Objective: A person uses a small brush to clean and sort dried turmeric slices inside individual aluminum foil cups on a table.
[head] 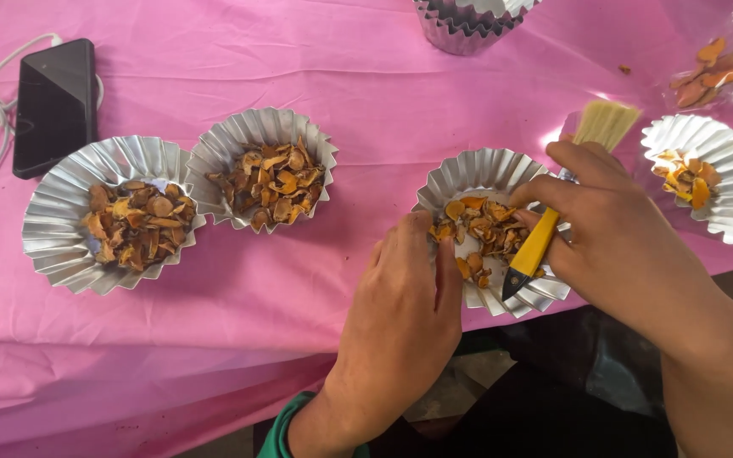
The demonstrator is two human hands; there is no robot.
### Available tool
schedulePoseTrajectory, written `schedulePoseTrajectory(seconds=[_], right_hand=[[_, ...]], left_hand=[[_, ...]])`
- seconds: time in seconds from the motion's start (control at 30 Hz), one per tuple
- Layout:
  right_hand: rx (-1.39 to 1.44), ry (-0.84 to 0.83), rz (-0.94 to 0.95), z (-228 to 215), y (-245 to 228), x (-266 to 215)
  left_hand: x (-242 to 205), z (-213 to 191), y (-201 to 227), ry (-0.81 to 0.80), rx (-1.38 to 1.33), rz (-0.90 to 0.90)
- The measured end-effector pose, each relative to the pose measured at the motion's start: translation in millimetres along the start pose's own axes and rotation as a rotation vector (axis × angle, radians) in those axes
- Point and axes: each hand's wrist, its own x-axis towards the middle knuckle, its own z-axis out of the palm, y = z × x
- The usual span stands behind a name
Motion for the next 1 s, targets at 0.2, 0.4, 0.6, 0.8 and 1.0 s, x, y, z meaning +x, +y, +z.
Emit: schedulePoseTrajectory(seconds=[0.2, 0.4, 0.6, 0.8, 1.0], right_hand=[[0.072, 0.295, -0.178, -5, -5, -26], [0.251, 0.339, -0.38, -4, -16, -27], [0.3, 0.248, -0.361, -19, -31, -22], [0.52, 0.423, -0.101, -13, -3, -65], [1.319, 0.251, 0.818, 22, 35, -64]], left_hand=[[0, -7, 11, -0.078, -0.17, 0.014], [1, -3, 9, -0.049, -0.268, -0.034], [0, -9, 8, -0.099, -0.451, -0.159], [-1, -7, 8, 0.037, -0.347, -0.124], [-3, -7, 11, 0.026, -0.494, -0.137]])
